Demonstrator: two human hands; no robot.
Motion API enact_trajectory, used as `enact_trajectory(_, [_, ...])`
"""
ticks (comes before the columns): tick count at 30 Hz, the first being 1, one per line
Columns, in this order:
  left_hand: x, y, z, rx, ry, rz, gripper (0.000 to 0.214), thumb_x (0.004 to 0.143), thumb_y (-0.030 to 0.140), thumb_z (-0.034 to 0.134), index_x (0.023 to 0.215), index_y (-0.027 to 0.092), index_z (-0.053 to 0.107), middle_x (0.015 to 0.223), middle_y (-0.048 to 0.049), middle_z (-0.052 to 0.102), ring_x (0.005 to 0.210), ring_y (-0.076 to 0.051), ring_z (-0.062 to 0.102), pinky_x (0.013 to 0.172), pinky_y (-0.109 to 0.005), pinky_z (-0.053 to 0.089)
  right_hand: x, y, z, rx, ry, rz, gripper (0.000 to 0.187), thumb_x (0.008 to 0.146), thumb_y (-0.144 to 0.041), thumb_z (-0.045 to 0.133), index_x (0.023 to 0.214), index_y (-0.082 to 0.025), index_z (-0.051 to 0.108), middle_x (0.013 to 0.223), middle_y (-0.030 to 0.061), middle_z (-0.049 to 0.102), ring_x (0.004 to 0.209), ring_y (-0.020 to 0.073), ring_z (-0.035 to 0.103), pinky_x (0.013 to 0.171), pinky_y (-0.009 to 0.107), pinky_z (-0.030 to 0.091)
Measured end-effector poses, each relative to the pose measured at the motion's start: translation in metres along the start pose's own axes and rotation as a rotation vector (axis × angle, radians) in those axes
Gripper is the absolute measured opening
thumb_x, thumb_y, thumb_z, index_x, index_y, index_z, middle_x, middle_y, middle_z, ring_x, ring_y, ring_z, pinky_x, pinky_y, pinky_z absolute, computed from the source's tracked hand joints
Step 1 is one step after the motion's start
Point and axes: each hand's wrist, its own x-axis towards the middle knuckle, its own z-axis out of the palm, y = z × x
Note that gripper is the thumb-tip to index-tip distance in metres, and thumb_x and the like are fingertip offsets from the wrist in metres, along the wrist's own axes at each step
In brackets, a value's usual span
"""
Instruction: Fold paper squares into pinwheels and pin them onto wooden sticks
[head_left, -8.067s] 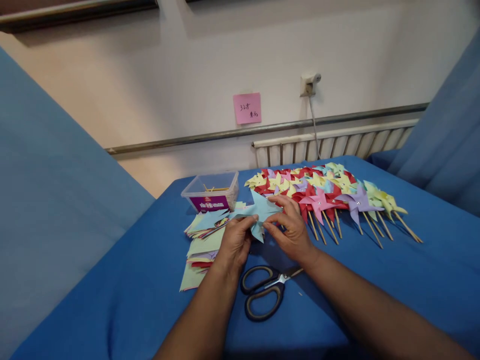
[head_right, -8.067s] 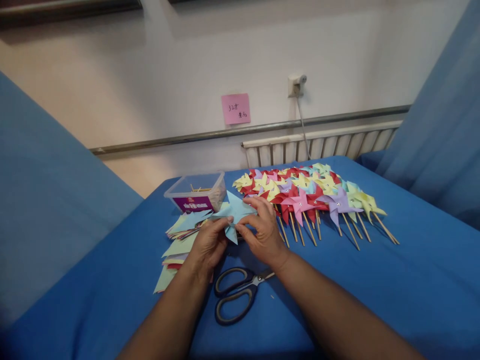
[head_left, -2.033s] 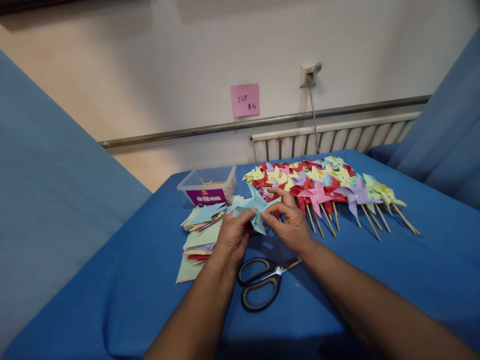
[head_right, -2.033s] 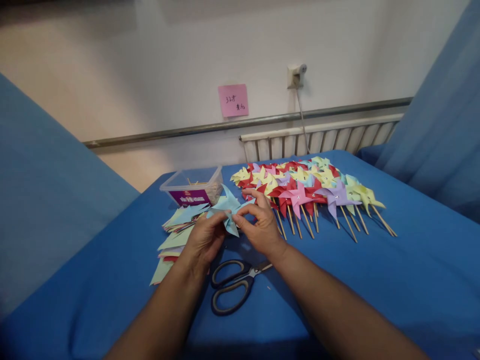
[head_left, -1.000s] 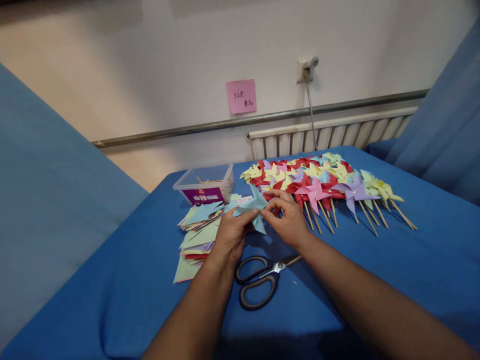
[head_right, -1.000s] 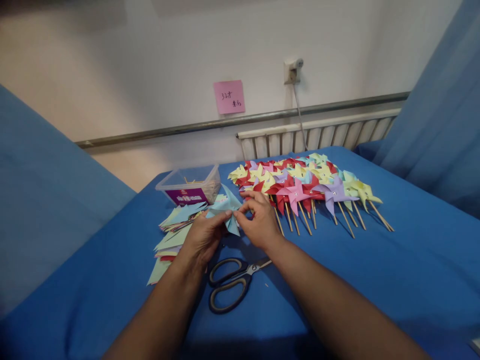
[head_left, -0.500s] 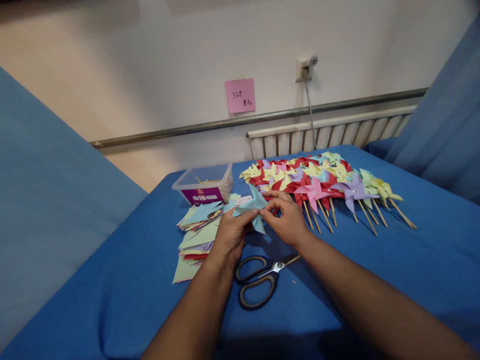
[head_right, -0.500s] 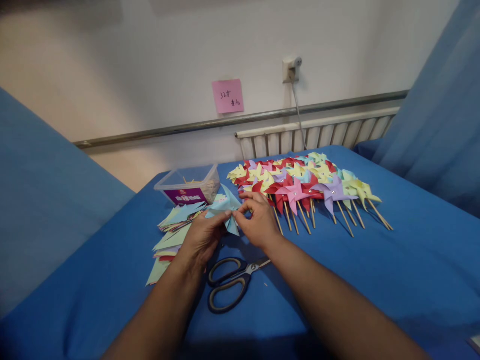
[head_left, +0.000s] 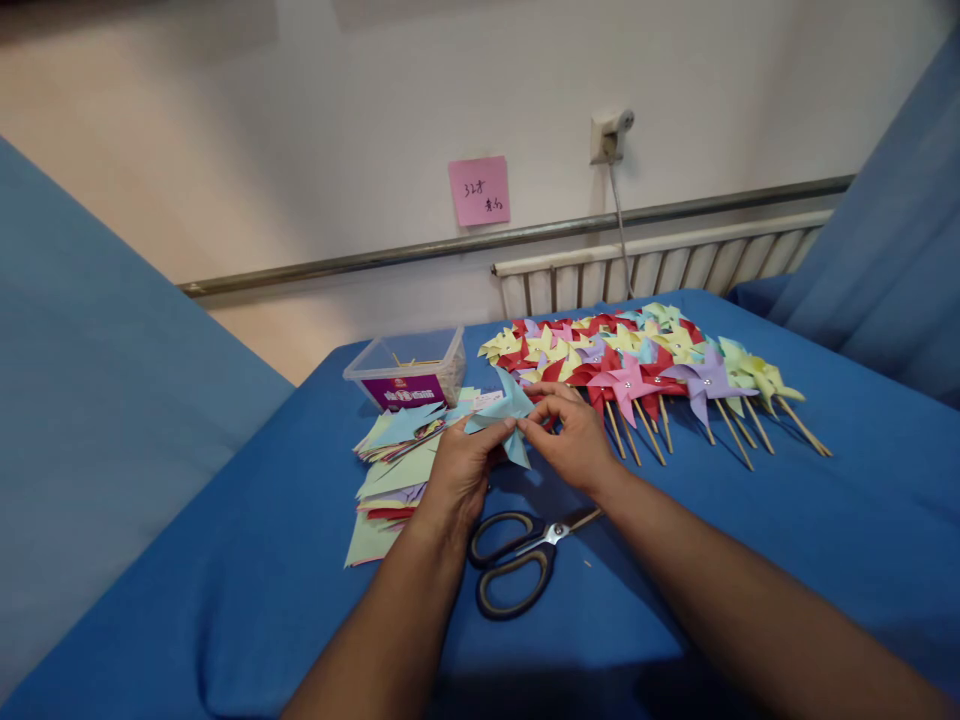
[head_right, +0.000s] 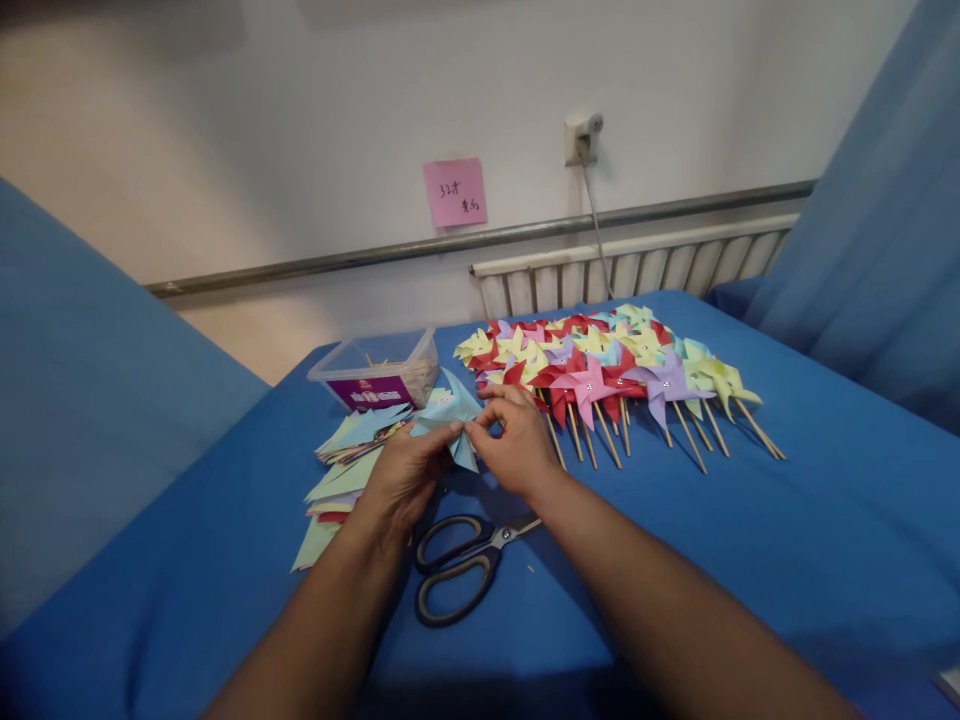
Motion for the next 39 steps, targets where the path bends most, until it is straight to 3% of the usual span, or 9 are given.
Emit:
enact_trajectory(6, [0.003, -0.004, -0.001, 0.056, 0.062, 0.041, 0.034, 0.049, 0.024, 0.087, 0.075, 0.012, 0.071, 0.065, -0.0018, 0.068, 0.054, -0.013, 0.058, 0.056, -0.027, 0.048, -0.001, -0.002, 0.000, 0.039, 0.005, -0.009, 0.016, 0.078, -0.028, 0.068, 0.065, -0.020, 0.061, 0.110, 0.0084, 0.067, 0.106, 0.0221, 0.061, 0.094, 0.039, 0.046])
enact_trajectory(10, [0.006, 0.002, -0.005, -0.043, 0.097, 0.118, 0.034, 0.051, 0.024, 0.086, 0.079, 0.012, 0.071, 0.072, -0.0035, 0.071, 0.060, -0.016, 0.063, 0.062, -0.030, 0.052, 0.003, 0.004, -0.002, 0.160, 0.135, 0.013, 0.013, 0.080, -0.032, 0.068, 0.085, -0.020, 0.065, 0.117, 0.0099, 0.063, 0.112, 0.0221, 0.060, 0.094, 0.038, 0.047])
enact_trajectory(14, [0.010, 0.014, -0.011, -0.168, 0.205, 0.199, 0.027, 0.054, 0.018, 0.084, 0.075, 0.012, 0.069, 0.071, -0.0040, 0.071, 0.065, -0.017, 0.066, 0.068, -0.031, 0.054, 0.006, 0.016, 0.003, 0.291, 0.214, 0.153, 0.019, 0.082, -0.035, 0.064, 0.092, -0.019, 0.063, 0.095, 0.0058, 0.068, 0.085, 0.0179, 0.065, 0.074, 0.031, 0.051])
enact_trajectory(16, [0.012, 0.017, -0.014, -0.220, 0.214, 0.237, 0.027, 0.054, 0.016, 0.084, 0.077, 0.011, 0.069, 0.072, -0.0043, 0.072, 0.067, -0.017, 0.067, 0.068, -0.030, 0.054, 0.002, 0.018, 0.008, 0.229, 0.089, 0.192, 0.015, 0.083, -0.032, 0.062, 0.089, -0.019, 0.065, 0.079, 0.0016, 0.067, 0.069, 0.0151, 0.062, 0.065, 0.027, 0.049])
enact_trajectory(18, [0.013, 0.017, -0.016, -0.260, 0.200, 0.262, 0.027, 0.054, 0.014, 0.084, 0.078, 0.011, 0.070, 0.074, -0.0040, 0.073, 0.067, -0.016, 0.067, 0.068, -0.028, 0.054, -0.006, 0.015, 0.013, 0.098, -0.152, 0.134, 0.009, 0.083, -0.026, 0.062, 0.084, -0.019, 0.068, 0.076, 0.0005, 0.067, 0.066, 0.0133, 0.060, 0.064, 0.025, 0.047])
enact_trajectory(21, [0.012, 0.015, -0.014, -0.277, 0.183, 0.250, 0.026, 0.053, 0.013, 0.084, 0.074, 0.011, 0.068, 0.071, -0.0027, 0.072, 0.065, -0.015, 0.066, 0.068, -0.027, 0.053, -0.018, 0.005, 0.021, -0.116, -0.495, -0.013, 0.010, 0.084, -0.018, 0.061, 0.086, -0.019, 0.071, 0.086, 0.0023, 0.070, 0.077, 0.0140, 0.062, 0.073, 0.025, 0.046])
enact_trajectory(24, [0.009, 0.014, -0.009, -0.271, 0.171, 0.240, 0.027, 0.051, 0.014, 0.085, 0.071, 0.011, 0.068, 0.069, -0.0022, 0.071, 0.064, -0.014, 0.065, 0.068, -0.026, 0.052, -0.025, -0.004, 0.029, -0.312, -0.681, -0.071, 0.015, 0.086, -0.020, 0.059, 0.094, -0.019, 0.072, 0.096, 0.0055, 0.072, 0.089, 0.0169, 0.064, 0.079, 0.027, 0.046])
enact_trajectory(30, [0.003, 0.013, -0.002, -0.247, 0.181, 0.224, 0.028, 0.050, 0.015, 0.087, 0.071, 0.012, 0.068, 0.068, -0.0009, 0.070, 0.062, -0.013, 0.063, 0.065, -0.024, 0.051, -0.026, -0.006, 0.040, -0.559, -0.801, -0.103, 0.023, 0.089, -0.020, 0.049, 0.099, -0.018, 0.070, 0.108, 0.0094, 0.070, 0.094, 0.0200, 0.066, 0.078, 0.028, 0.046])
enact_trajectory(39, [0.007, 0.001, -0.006, -0.180, 0.095, 0.185, 0.032, 0.055, 0.020, 0.085, 0.082, 0.012, 0.070, 0.076, -0.0028, 0.072, 0.068, -0.016, 0.066, 0.069, -0.028, 0.051, -0.028, -0.010, 0.037, -0.581, -0.814, -0.193, 0.024, 0.088, -0.017, 0.048, 0.099, -0.017, 0.069, 0.109, 0.0110, 0.070, 0.094, 0.0223, 0.067, 0.077, 0.030, 0.047])
